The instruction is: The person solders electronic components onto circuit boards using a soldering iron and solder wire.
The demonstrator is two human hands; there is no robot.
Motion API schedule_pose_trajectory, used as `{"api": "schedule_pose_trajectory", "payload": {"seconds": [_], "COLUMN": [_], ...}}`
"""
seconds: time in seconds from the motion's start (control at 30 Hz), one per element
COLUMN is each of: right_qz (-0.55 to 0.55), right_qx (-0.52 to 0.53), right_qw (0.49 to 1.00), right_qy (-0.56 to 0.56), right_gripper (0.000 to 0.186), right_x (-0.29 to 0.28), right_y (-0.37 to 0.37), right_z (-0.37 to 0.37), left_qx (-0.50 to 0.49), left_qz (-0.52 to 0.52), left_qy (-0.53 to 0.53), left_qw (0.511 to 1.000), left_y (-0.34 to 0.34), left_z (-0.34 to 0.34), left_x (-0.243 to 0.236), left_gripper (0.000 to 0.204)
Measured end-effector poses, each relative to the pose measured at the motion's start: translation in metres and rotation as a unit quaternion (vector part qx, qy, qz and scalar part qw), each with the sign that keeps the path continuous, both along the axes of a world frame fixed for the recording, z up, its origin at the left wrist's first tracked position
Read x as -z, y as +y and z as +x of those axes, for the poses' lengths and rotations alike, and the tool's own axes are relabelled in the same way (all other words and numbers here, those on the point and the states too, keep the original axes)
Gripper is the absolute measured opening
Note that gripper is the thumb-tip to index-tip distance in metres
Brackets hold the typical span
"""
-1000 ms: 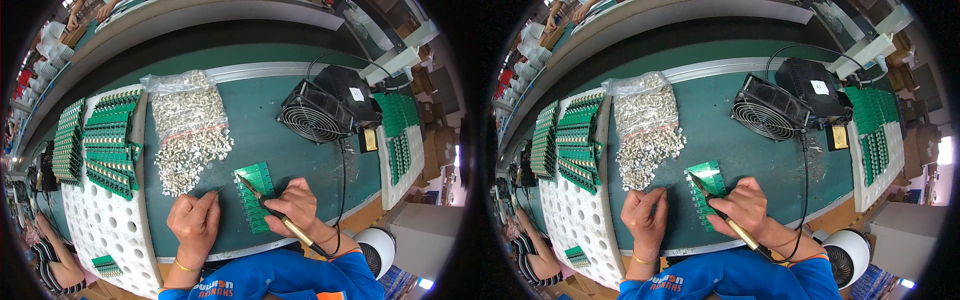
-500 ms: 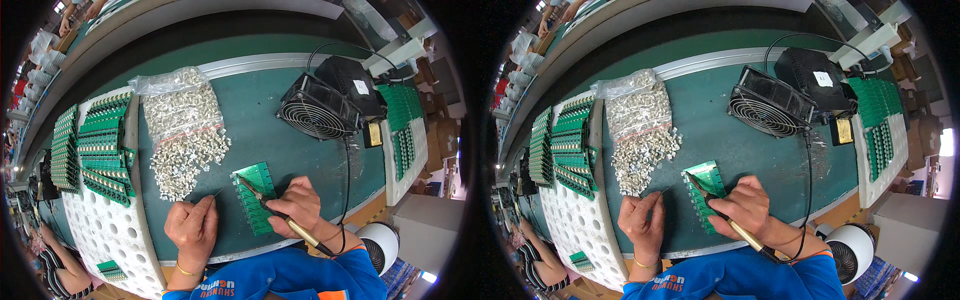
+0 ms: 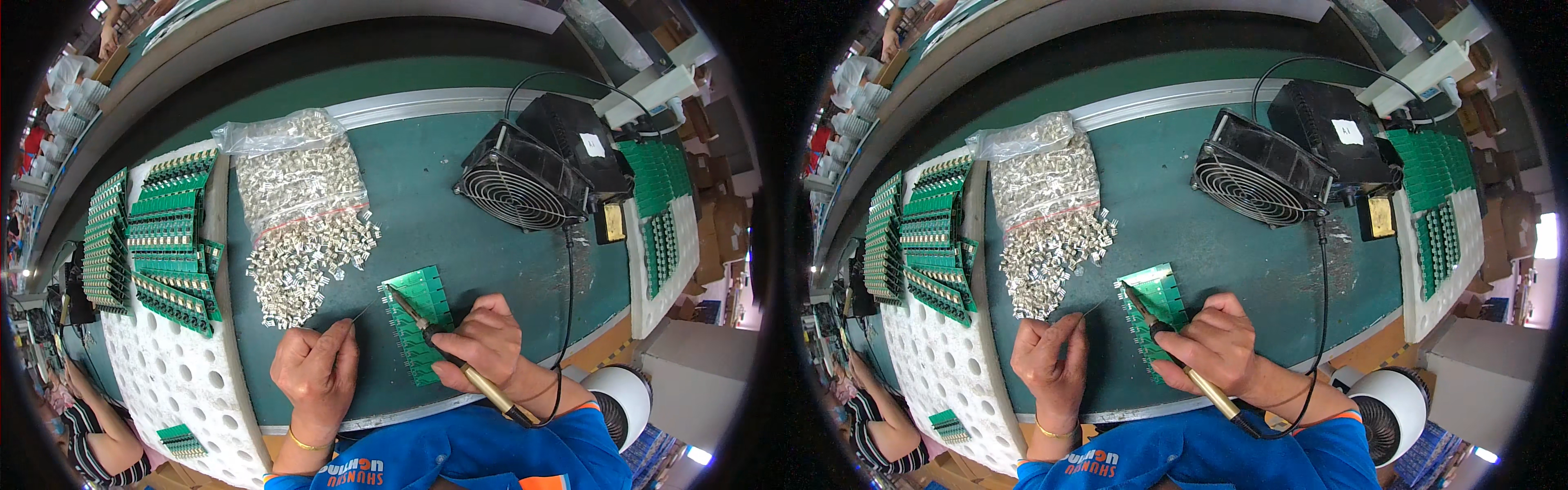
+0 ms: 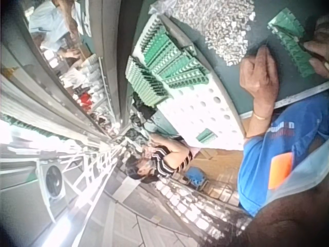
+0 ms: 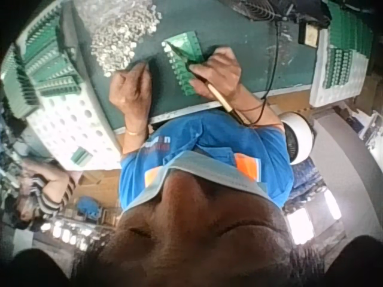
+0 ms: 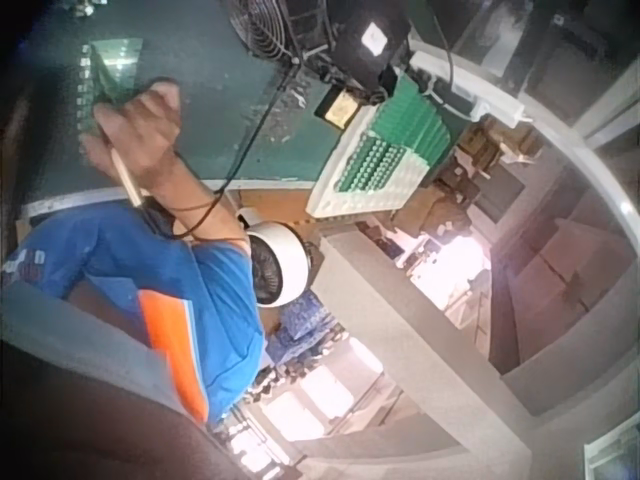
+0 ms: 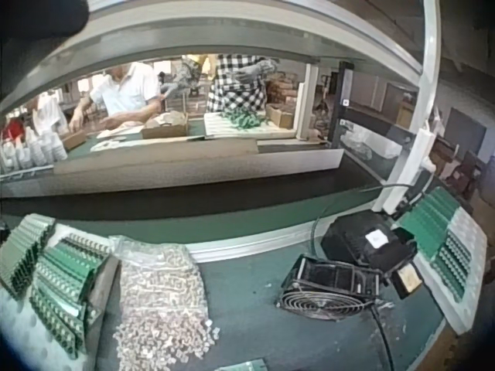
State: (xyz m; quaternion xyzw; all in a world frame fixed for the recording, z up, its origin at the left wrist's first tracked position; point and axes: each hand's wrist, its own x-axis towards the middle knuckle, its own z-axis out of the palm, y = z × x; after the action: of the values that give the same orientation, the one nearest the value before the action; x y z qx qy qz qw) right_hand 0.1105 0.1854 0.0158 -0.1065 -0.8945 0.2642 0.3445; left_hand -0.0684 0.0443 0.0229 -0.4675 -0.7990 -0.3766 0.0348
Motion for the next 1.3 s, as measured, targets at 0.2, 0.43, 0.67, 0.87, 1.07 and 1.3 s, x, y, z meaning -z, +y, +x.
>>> {"api": "schedule_pose_trajectory", "payload": {"seconds": [0.2,0.43,0.67,0.87,1.07,1.3], "right_qz": [0.004,0.007,0.015,0.004,-0.028,-0.058], "right_qx": [-0.007,-0.002,0.006,0.010,0.008,0.003], "right_qw": [1.000,1.000,1.000,1.000,1.000,0.998], "right_qy": [-0.008,-0.014,-0.004,-0.002,0.011,0.017], "right_gripper": [0.033,0.034,0.033,0.031,0.032,0.030], "right_x": [-0.0001,-0.0015,-0.0018,-0.0017,0.0011,0.0000], "right_y": [-0.0012,-0.0042,-0.0025,0.0003,0.0037,0.0051], "right_z": [0.0007,0.0010,0.0050,0.0052,0.0029,-0.0006], "left_qx": [0.004,0.008,-0.009,-0.019,-0.018,-0.016], "left_qz": [-0.001,0.000,0.007,-0.005,-0.013,-0.010], "left_qy": [-0.003,0.000,0.010,0.008,-0.005,-0.002], "left_qw": [1.000,1.000,1.000,1.000,1.000,1.000], "left_y": [0.0006,0.0013,0.0005,0.0009,0.0014,0.0036], "left_z": [-0.0001,0.0004,-0.0007,-0.0005,0.0003,0.0008], "left_x": [-0.0013,0.0002,-0.0010,-0.0024,-0.0022,-0.0016], "left_gripper": [0.024,0.023,0.025,0.025,0.026,0.026]}}
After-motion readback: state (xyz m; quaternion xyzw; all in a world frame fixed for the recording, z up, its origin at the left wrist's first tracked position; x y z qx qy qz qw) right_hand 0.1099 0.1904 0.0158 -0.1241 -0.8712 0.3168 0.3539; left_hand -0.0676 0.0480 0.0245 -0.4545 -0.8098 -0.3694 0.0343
